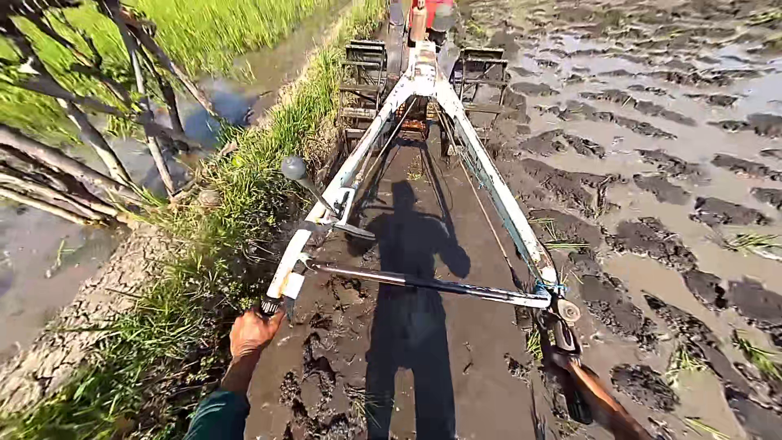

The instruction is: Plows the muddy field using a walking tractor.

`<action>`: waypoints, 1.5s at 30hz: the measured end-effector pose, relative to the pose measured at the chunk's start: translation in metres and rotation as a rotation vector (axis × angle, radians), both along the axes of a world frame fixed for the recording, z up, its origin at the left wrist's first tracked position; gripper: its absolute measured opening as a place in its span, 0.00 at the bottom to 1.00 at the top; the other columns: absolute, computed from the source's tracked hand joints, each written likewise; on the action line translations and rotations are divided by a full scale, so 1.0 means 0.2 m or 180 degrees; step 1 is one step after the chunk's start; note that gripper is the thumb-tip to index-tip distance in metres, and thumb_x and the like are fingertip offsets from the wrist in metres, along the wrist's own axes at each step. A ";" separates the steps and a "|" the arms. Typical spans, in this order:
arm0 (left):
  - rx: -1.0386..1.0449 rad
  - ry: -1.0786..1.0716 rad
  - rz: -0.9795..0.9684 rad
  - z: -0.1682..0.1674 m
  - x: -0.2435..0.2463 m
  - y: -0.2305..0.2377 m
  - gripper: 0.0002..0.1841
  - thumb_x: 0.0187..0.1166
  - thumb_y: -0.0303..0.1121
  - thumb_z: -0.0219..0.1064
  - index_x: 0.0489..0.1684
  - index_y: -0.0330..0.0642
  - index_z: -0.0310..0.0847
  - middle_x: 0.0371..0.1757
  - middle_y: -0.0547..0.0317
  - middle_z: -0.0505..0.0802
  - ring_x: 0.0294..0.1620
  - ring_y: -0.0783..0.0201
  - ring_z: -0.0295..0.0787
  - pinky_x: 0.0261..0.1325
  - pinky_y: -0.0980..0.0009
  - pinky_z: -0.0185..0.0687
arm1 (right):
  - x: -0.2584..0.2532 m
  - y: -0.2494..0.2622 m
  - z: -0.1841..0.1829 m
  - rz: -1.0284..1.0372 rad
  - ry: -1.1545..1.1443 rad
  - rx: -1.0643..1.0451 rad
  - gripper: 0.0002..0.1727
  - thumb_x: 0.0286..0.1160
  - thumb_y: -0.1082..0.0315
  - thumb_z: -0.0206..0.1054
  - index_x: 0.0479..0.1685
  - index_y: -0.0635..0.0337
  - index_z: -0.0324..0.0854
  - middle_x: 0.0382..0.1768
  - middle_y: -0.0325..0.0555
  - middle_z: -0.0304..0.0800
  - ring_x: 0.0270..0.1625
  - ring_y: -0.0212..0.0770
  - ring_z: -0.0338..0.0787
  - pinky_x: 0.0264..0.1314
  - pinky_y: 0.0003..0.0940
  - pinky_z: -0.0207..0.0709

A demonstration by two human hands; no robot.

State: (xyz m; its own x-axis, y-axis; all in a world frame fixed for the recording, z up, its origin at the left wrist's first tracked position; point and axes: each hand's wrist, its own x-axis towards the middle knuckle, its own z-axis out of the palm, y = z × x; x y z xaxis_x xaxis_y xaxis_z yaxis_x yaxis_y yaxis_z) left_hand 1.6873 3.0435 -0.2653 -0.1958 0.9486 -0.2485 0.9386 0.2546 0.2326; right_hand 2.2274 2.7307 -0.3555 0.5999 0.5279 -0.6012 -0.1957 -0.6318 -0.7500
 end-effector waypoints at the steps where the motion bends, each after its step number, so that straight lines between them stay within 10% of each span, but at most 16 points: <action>1: -0.0037 0.0020 0.0036 -0.01 0.05 0.07 0.33 0.78 0.54 0.71 0.72 0.34 0.80 0.62 0.25 0.89 0.69 0.29 0.84 0.71 0.33 0.74 | 0.05 0.08 0.00 -0.0048 0.0029 -0.0034 0.22 0.92 0.61 0.51 0.69 0.72 0.72 0.47 0.51 0.83 0.43 0.36 0.83 0.50 0.34 0.78; 10: -0.0128 -0.0193 -0.0097 -0.04 0.53 0.78 0.30 0.80 0.51 0.70 0.66 0.30 0.82 0.63 0.24 0.88 0.71 0.28 0.82 0.73 0.32 0.71 | 0.65 0.80 -0.13 0.0229 0.0106 0.0023 0.25 0.96 0.55 0.42 0.72 0.66 0.73 0.50 0.51 0.84 0.45 0.39 0.85 0.49 0.40 0.81; 15: -0.0044 -0.0313 -0.0117 -0.08 0.83 1.19 0.29 0.80 0.46 0.72 0.62 0.23 0.81 0.62 0.19 0.86 0.71 0.26 0.80 0.74 0.30 0.69 | 1.01 1.21 -0.20 0.0021 0.0030 -0.0011 0.23 0.88 0.53 0.56 0.66 0.64 0.76 0.48 0.49 0.85 0.45 0.40 0.86 0.47 0.43 0.82; 25: -0.0601 -0.0911 0.0523 -0.08 1.54 1.93 0.31 0.80 0.39 0.73 0.75 0.26 0.71 0.65 0.28 0.85 0.64 0.38 0.84 0.71 0.40 0.74 | 1.61 2.00 -0.14 -0.0129 -0.0077 -0.0191 0.24 0.90 0.65 0.50 0.75 0.76 0.67 0.63 0.66 0.81 0.55 0.48 0.85 0.58 0.46 0.81; 33: -0.0577 -0.1124 0.0395 -0.05 1.91 2.49 0.32 0.78 0.44 0.75 0.73 0.27 0.74 0.64 0.26 0.86 0.67 0.34 0.84 0.72 0.37 0.73 | 2.04 2.67 -0.08 0.0027 -0.0147 -0.0102 0.22 0.90 0.62 0.51 0.70 0.73 0.71 0.51 0.58 0.83 0.46 0.42 0.84 0.49 0.43 0.79; 45: -0.0040 0.0049 0.0265 -0.18 2.60 3.32 0.37 0.80 0.49 0.70 0.83 0.34 0.68 0.65 0.23 0.87 0.69 0.28 0.84 0.70 0.33 0.74 | 2.80 3.59 -0.26 0.0039 0.0127 0.0022 0.24 0.91 0.58 0.52 0.74 0.66 0.71 0.59 0.57 0.83 0.54 0.46 0.86 0.54 0.47 0.81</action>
State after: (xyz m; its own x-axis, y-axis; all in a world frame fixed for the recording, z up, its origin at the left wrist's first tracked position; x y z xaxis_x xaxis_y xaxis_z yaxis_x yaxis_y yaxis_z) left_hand 2.2071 3.7081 -0.3007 -0.2778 0.9257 -0.2566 0.9176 0.3348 0.2145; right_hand 2.7871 3.4489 -0.4079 0.5690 0.5393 -0.6208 -0.2179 -0.6290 -0.7462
